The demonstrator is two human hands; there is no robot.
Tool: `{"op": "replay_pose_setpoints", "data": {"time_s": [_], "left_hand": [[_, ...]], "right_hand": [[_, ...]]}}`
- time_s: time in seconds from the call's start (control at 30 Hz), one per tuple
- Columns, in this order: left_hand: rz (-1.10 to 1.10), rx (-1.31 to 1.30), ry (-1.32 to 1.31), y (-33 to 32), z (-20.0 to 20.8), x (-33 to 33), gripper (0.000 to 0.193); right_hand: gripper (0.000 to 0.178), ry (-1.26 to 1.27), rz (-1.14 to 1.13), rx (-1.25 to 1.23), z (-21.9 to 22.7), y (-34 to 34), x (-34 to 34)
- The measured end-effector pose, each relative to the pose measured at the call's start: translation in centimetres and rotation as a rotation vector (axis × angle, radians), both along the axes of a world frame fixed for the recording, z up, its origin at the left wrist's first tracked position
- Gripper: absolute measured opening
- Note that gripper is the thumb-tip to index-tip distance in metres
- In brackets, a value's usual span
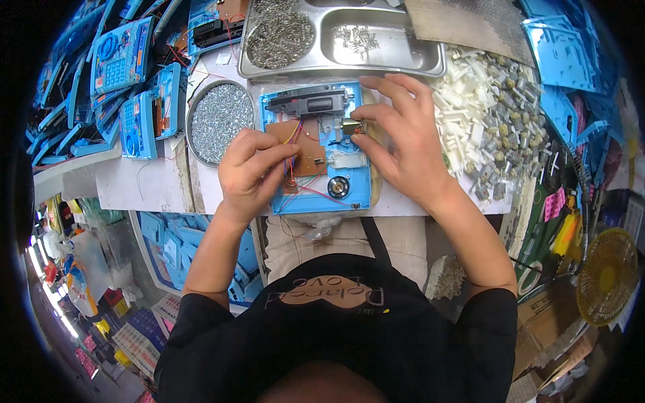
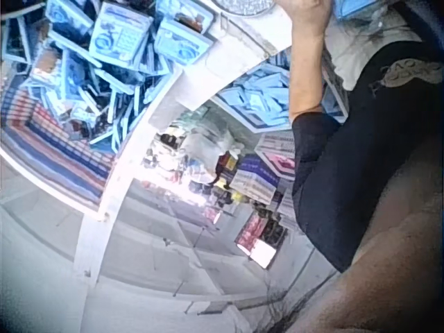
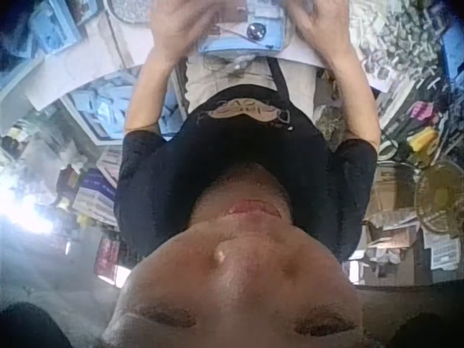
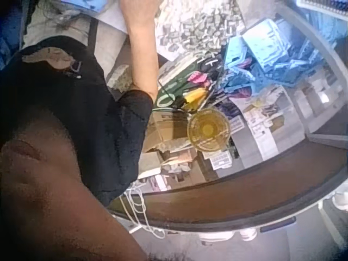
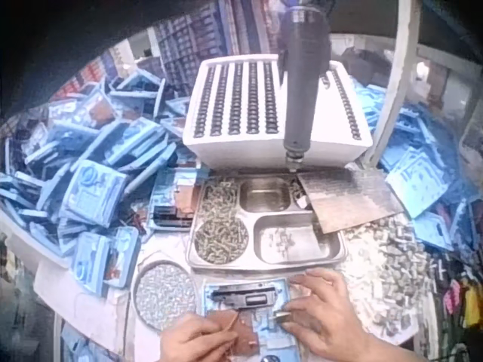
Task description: Assemble an electronic component by soldering wires and screwing on a blue plastic casing.
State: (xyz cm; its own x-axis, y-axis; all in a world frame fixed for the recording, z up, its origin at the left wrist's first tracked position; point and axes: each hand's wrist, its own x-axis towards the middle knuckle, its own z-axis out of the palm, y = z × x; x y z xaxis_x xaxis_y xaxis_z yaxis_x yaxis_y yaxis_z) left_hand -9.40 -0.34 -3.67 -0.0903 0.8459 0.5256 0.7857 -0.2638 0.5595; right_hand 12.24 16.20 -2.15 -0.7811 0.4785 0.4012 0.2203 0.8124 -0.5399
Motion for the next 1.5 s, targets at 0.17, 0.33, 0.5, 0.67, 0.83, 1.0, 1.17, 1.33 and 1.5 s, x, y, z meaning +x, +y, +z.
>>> {"op": "replay_pose_setpoints", "data": {"time_s": [0.17,0.33,0.5,0.67,0.83,1.0,1.17,1.33,1.5], "left_hand": [[-0.003,0.089,-0.035,0.0,-0.4,0.2,0.030],[0.017,0.069,-0.072,0.0,-0.3,0.3,0.027],[0.052,0.061,-0.090,-0.2,-0.7,0.5,0.025],[0.074,0.037,-0.132,0.0,-0.7,0.7,0.022],[0.120,-0.009,-0.339,-0.4,-0.6,1.0,0.017],[0.130,0.022,-0.490,0.2,-0.4,1.2,0.015],[0.129,0.002,-0.415,-1.0,-0.1,1.6,0.018],[0.170,-0.017,-0.397,-1.6,-0.7,2.3,0.020],[0.197,-0.023,-0.396,-1.7,-0.6,2.5,0.020]], "right_hand": [[0.028,-0.074,0.008,-0.037,0.1,0.2,-0.5],[0.024,-0.173,-0.002,-0.021,1.0,0.1,-0.8],[0.022,-0.290,0.009,0.044,2.4,0.2,-1.4],[0.029,-0.347,0.054,0.088,3.0,0.9,-1.2],[0.031,-0.113,0.010,-0.026,3.4,-0.5,0.9],[0.026,-0.105,0.086,-0.023,2.8,-4.7,2.3],[0.023,-0.128,0.067,-0.048,2.1,-6.0,2.9],[0.021,-0.313,0.002,0.046,2.8,-6.7,0.4],[0.019,-0.343,-0.011,-0.027,3.1,-6.7,0.6]]}}
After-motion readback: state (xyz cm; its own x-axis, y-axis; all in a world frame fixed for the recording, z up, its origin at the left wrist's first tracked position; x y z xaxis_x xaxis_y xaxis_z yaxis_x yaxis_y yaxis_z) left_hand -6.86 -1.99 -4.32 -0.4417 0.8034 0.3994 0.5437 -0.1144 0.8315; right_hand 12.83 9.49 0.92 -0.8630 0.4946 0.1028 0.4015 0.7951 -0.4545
